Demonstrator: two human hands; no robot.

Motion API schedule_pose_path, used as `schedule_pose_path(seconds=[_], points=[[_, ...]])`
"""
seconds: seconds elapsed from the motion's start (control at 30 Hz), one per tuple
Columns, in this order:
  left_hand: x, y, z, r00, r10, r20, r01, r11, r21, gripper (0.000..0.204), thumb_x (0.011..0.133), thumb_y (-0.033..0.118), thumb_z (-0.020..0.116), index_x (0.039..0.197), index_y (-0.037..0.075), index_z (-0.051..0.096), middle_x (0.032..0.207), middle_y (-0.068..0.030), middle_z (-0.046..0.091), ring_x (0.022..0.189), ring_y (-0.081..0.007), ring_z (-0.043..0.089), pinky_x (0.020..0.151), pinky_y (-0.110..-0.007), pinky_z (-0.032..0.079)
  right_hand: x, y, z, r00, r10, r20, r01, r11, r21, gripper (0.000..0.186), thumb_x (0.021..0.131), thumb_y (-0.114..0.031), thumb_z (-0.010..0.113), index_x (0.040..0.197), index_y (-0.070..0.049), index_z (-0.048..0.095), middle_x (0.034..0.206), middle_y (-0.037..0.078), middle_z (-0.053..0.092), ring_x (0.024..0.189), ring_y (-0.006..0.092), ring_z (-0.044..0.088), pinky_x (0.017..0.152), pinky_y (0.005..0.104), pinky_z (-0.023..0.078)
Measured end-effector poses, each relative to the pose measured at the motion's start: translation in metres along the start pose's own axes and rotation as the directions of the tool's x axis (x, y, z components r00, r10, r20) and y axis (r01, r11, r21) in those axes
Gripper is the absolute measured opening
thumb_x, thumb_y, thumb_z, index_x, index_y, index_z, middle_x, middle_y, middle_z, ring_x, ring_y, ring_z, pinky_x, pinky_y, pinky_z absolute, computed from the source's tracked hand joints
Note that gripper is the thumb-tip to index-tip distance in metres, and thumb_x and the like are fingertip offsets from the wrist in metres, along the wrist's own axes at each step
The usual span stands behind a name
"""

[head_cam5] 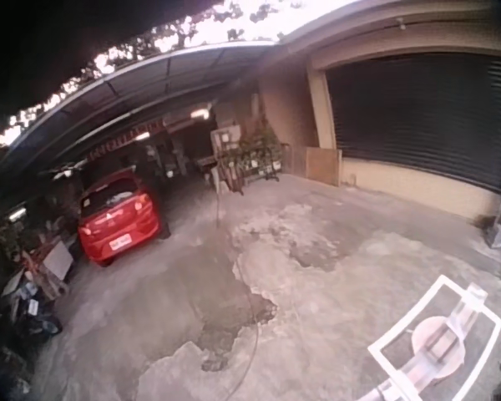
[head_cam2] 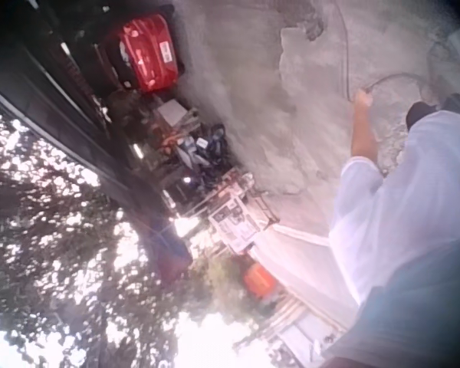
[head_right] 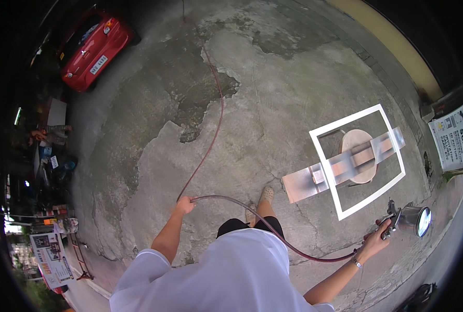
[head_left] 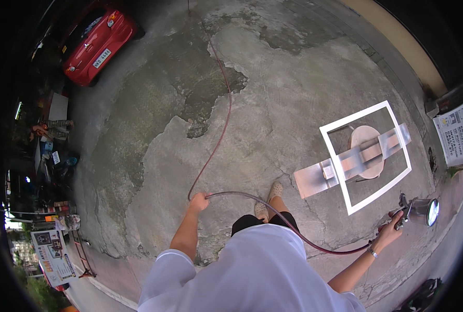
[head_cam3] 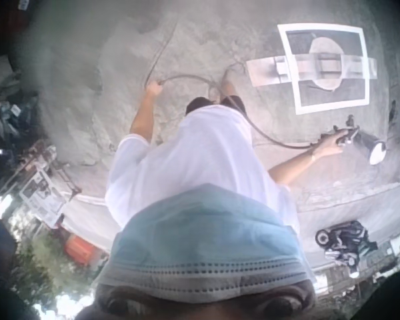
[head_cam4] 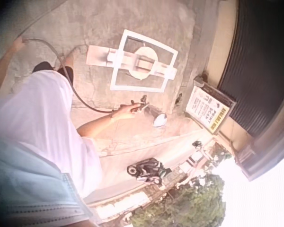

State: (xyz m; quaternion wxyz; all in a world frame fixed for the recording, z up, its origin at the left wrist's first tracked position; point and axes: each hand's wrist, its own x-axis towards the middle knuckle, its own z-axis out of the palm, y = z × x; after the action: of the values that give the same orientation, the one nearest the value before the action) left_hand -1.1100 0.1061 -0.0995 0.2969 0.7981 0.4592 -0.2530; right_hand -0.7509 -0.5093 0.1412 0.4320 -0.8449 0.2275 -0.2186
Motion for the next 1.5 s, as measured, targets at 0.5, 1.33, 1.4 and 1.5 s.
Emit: schedule_pose_path(seconds=[0.5, 1.33, 1.4, 1.5], points=[[0.133, 0.065, -0.085, 0.992, -0.122, -0.007, 0.118, 0.972, -0.203, 0.036, 0.098, 0.042, 0.066, 0.093, 0.009, 0.080, 0.071, -0.0114, 0.069, 0.069, -0.0217, 0.065, 0.068, -0.039, 0.050, 0.080, -0.130, 0.265, 0.992, 0.100, -0.075, -0.093, 0.991, 0.093, 0.061, 0.100, -0.056, 0.062, 0.097, 0.004, 0.072, 0.070, 0.008, 0.067, 0.039, 0.0095, 0.044, 0.038, 0.0290, 0.031], [0.590, 0.818, -0.350, 0.637, 0.743, -0.206, -0.758, 0.652, 0.010, 0.059, 0.093, 0.040, 0.078, 0.061, -0.001, 0.049, 0.055, -0.0037, 0.034, 0.057, -0.0145, 0.030, 0.051, -0.037, 0.026, 0.245, -0.263, 0.428, 0.675, 0.323, -0.664, -0.463, 0.886, -0.039, 0.061, 0.104, -0.050, 0.059, 0.080, 0.005, 0.072, 0.050, 0.006, 0.057, 0.036, 0.0123, 0.051, 0.036, 0.0294, 0.034], [0.603, 0.890, -0.361, 0.556, 0.812, -0.177, -0.819, 0.571, 0.049, 0.061, 0.093, 0.041, 0.077, 0.059, -0.001, 0.049, 0.054, -0.0040, 0.032, 0.057, -0.0146, 0.029, 0.050, -0.038, 0.025, 0.257, -0.267, 0.439, 0.656, 0.339, -0.675, -0.508, 0.859, -0.062, 0.062, 0.103, -0.050, 0.060, 0.079, 0.005, 0.072, 0.050, 0.006, 0.056, 0.036, 0.0123, 0.051, 0.036, 0.0294, 0.034], [0.606, 0.978, -0.357, 0.442, 0.892, -0.096, -0.888, 0.451, 0.094, 0.063, 0.093, 0.041, 0.077, 0.058, -0.002, 0.048, 0.053, -0.0046, 0.030, 0.055, -0.0149, 0.029, 0.049, -0.038, 0.024, 0.272, -0.265, 0.445, 0.622, 0.366, -0.692, -0.558, 0.828, -0.063, 0.063, 0.102, -0.051, 0.061, 0.080, 0.006, 0.073, 0.050, 0.006, 0.057, 0.037, 0.0133, 0.053, 0.037, 0.0299, 0.037]])
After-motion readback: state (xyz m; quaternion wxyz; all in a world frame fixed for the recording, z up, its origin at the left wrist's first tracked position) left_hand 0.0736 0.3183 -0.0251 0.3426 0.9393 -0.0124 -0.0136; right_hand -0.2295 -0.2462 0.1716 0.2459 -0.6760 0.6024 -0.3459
